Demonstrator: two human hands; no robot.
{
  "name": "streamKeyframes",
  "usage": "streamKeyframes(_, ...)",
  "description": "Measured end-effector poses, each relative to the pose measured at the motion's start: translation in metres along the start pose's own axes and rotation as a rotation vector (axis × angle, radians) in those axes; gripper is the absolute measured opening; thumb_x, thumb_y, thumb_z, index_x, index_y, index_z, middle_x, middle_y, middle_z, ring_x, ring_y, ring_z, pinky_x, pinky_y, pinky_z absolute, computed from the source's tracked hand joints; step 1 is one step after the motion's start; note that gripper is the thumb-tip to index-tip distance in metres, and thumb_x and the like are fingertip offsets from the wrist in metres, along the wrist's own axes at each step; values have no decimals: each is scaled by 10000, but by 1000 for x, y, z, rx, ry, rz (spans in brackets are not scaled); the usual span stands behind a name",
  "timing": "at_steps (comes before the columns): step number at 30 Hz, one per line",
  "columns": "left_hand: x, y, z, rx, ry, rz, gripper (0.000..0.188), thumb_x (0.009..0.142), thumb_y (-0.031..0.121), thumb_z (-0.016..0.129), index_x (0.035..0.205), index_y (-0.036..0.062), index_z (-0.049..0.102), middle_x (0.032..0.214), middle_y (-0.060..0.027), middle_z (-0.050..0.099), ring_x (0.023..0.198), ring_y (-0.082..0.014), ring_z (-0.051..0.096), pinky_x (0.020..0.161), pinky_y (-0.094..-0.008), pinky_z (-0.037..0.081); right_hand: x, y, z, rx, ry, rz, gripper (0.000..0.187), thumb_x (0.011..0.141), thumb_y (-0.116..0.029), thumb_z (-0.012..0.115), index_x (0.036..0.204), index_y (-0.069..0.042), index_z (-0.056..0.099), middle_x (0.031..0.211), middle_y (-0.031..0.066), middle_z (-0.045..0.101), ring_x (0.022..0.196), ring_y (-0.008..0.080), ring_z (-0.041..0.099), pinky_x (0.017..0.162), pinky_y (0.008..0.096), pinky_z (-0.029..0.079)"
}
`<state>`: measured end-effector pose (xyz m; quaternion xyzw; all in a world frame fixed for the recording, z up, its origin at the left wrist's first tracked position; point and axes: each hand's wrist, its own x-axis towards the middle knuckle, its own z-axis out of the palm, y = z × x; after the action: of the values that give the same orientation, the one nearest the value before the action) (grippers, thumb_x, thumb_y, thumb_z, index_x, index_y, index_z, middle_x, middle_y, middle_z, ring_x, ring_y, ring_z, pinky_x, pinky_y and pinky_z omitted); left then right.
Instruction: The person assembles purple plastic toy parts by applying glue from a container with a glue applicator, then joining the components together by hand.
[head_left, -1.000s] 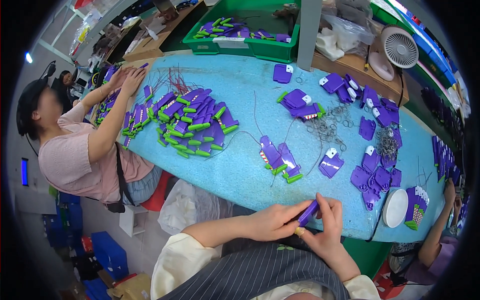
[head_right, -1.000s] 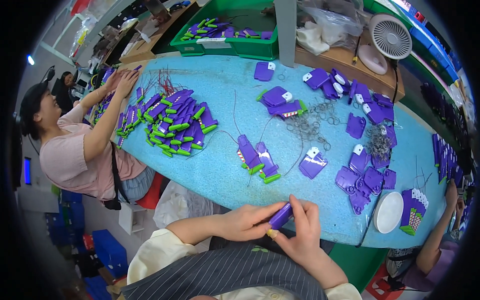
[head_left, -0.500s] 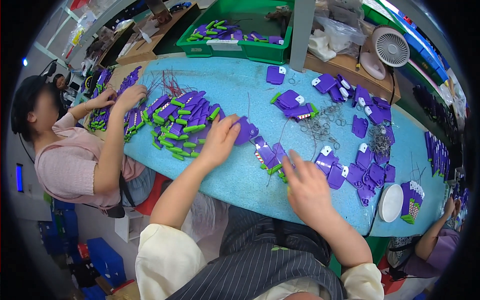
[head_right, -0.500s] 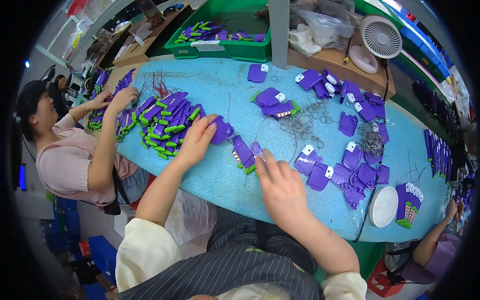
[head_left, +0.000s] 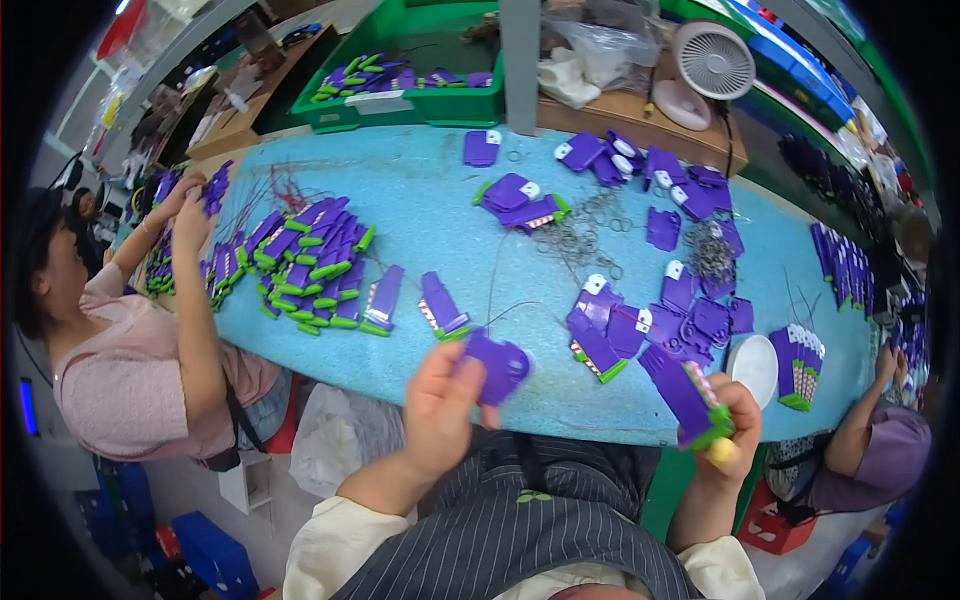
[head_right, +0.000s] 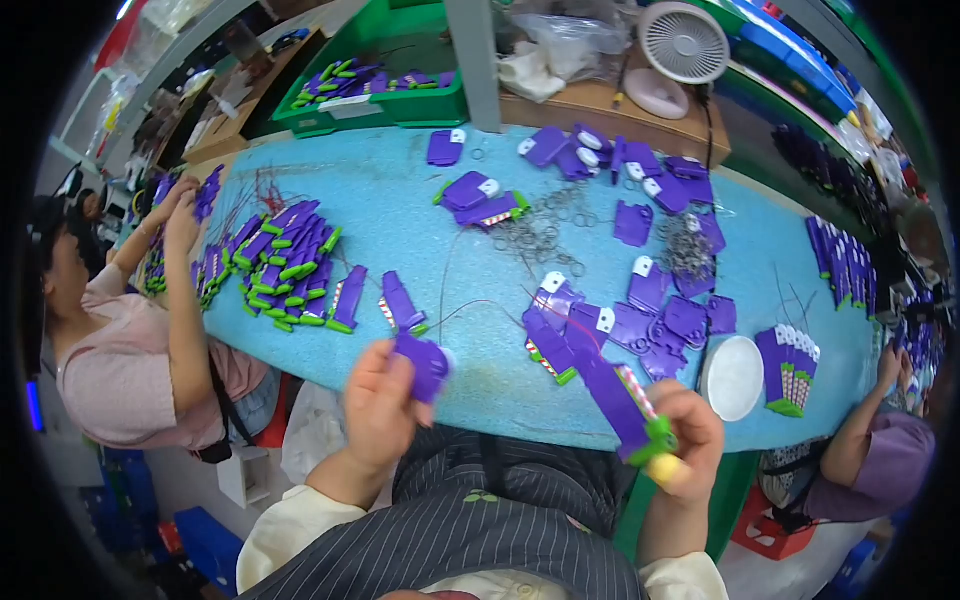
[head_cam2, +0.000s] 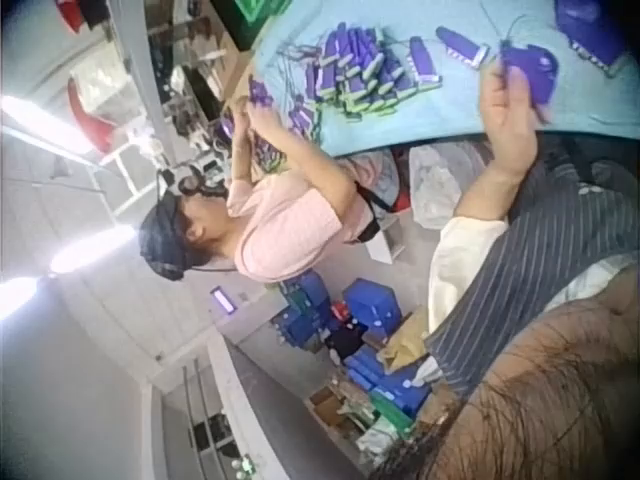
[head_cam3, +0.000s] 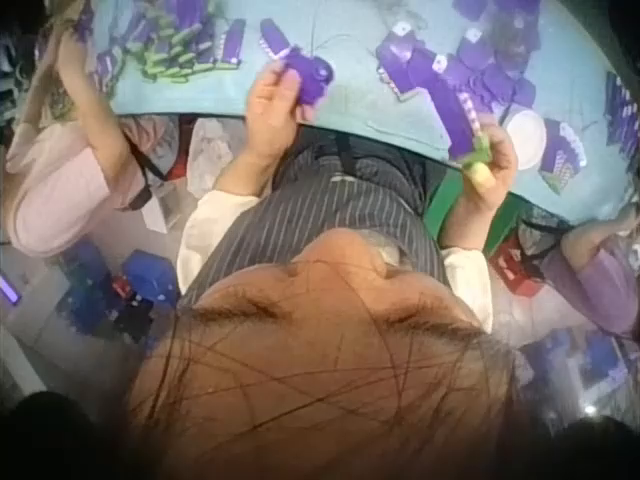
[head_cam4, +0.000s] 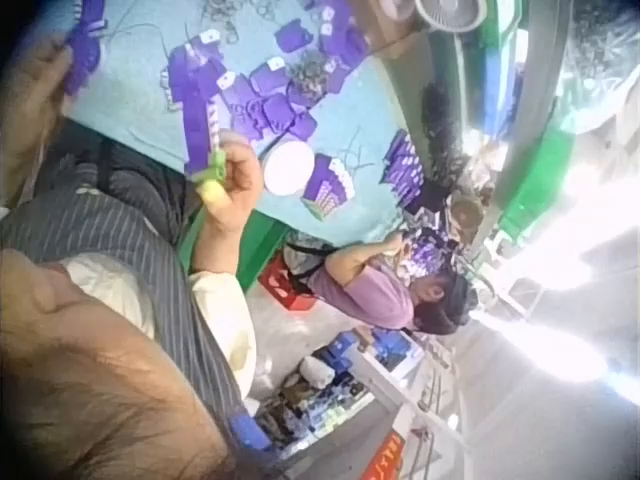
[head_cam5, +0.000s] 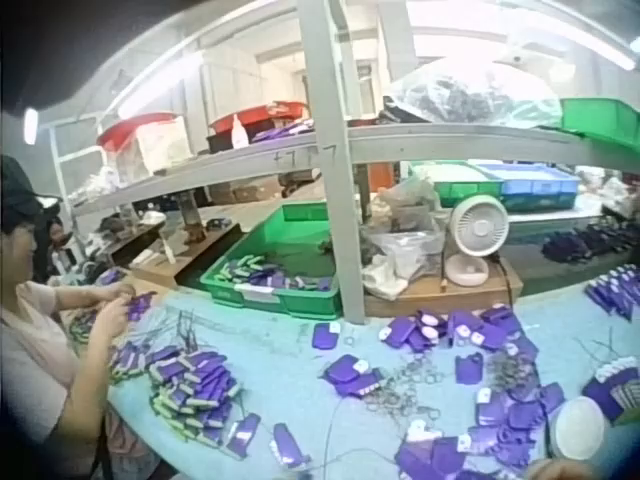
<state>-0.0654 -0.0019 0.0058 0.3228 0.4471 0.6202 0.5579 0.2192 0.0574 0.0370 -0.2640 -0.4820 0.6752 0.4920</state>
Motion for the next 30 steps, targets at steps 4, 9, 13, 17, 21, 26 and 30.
streamKeyframes(4, 6, -19, 48, -331, -136, -309, 313, 954, 172, 407, 1225, 16, 372, 1139, -175, 552, 965, -250, 607, 770, -332, 504, -17, 29, 15, 37, -27, -63, 366, 684, -158, 711, 959, 19, 546, 965, 160, 576, 865, 257, 571, 825, 383, 440)
streamKeyframes(9, 15, -32, 52, -609, -227, -258, 337, 978, 204, 336, 1265, 27, 329, 1207, -186, 510, 1093, -294, 541, 933, -421, 432, -23, 75, 25, 309, -168, 434, 332, 814, -30, 588, 1121, 23, 472, 1126, 128, 529, 974, 199, 567, 836, 340, 464)
streamKeyframes(13, 5, -38, 43, -352, -196, -280, 350, 981, 232, 336, 1256, 16, 333, 1115, -165, 558, 947, -236, 605, 819, -350, 500, -19, 63, 20, -17, -435, 528, 444, 832, -17, 575, 1253, 17, 439, 1144, 120, 550, 1055, 189, 541, 881, 327, 437)
streamKeyframes(17, -4, -29, 27, -176, -350, -493, 341, 982, 235, 347, 1226, -2, 366, 1061, -146, 580, 854, -163, 618, 729, -272, 499, 21, 44, -1, -60, 6, 375, 462, 929, -249, 477, 1291, 31, 412, 1189, 175, 544, 985, 230, 595, 837, 341, 478)
streamKeyframes(21, -12, -38, 38, -122, -443, -701, 286, 962, 183, 422, 1176, -5, 435, 1015, -109, 603, 844, -161, 629, 742, -264, 497, 61, 54, 34, -129, 142, 345, 401, 897, -190, 522, 1217, 49, 491, 1119, 184, 583, 902, 234, 613, 754, 324, 492)
streamKeyframes(26, -9, -45, 41, -130, -225, -513, 256, 957, 131, 418, 1174, -4, 422, 1062, -119, 587, 925, -181, 615, 807, -283, 488, 53, 26, 50, -749, 26, -105, 233, 757, -14, 585, 981, 11, 645, 744, 81, 582, 606, 129, 502, 519, 234, 361)
streamKeyframes(30, -6, -34, 47, -201, -235, -295, 286, 961, 120, 399, 1215, -11, 379, 1144, -135, 548, 990, -183, 581, 864, -302, 466, 21, 34, 54, -1029, 100, -351, 205, 669, -19, 706, 861, -13, 636, 700, 89, 560, 548, 217, 549, 468, 292, 431)
